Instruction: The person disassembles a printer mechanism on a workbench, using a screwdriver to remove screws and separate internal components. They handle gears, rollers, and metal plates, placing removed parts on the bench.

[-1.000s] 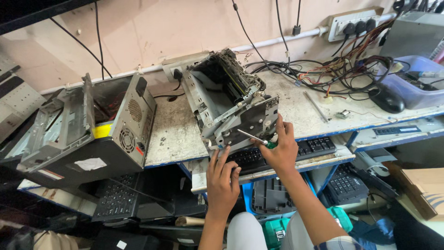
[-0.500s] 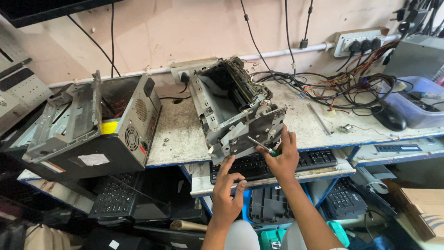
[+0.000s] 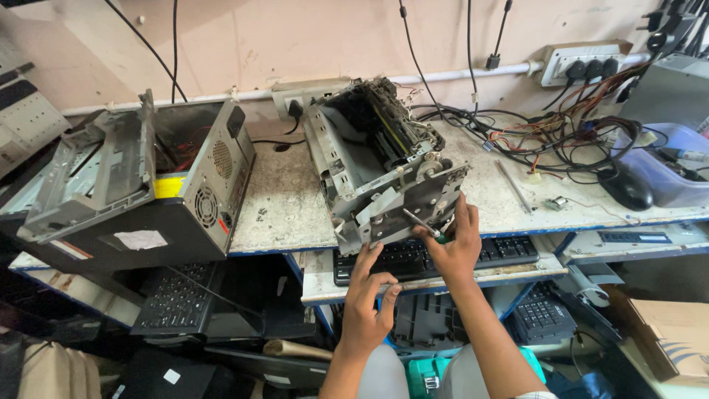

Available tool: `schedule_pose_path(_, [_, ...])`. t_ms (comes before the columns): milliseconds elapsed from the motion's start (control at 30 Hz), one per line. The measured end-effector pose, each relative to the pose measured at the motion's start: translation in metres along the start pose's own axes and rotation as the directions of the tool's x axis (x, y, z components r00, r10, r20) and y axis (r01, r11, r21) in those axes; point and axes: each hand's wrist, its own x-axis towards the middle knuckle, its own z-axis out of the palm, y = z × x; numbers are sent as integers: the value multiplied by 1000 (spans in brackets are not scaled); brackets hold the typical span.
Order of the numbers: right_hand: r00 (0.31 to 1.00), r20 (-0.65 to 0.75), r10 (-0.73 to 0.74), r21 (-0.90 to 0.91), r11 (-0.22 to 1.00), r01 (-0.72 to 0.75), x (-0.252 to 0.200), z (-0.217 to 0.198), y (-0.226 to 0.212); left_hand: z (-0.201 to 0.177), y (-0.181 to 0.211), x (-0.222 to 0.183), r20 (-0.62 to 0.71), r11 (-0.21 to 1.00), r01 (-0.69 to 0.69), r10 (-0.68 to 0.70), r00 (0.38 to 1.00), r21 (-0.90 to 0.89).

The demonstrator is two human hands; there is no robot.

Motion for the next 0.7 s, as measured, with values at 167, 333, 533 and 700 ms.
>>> schedule_pose_path(167, [1000, -8, 14, -26, 1000, -14, 3, 2, -5, 0, -8, 5, -7, 999, 30, -30, 1000, -15])
schedule_pose_path(333, [999, 0, 35, -43, 998, -35, 3, 2, -8, 0, -8, 7, -24, 998, 50, -52, 998, -48])
schedule_pose_path(533, [1000, -16, -8, -15, 1000, 8, -4, 3, -6, -1, -6, 2, -57, 987, 69, -78, 995, -144])
schedule_pose_path(700, [998, -49, -30, 10, 999, 31, -12, 6, 6, -4, -6, -2, -77, 973, 64, -83, 994, -222])
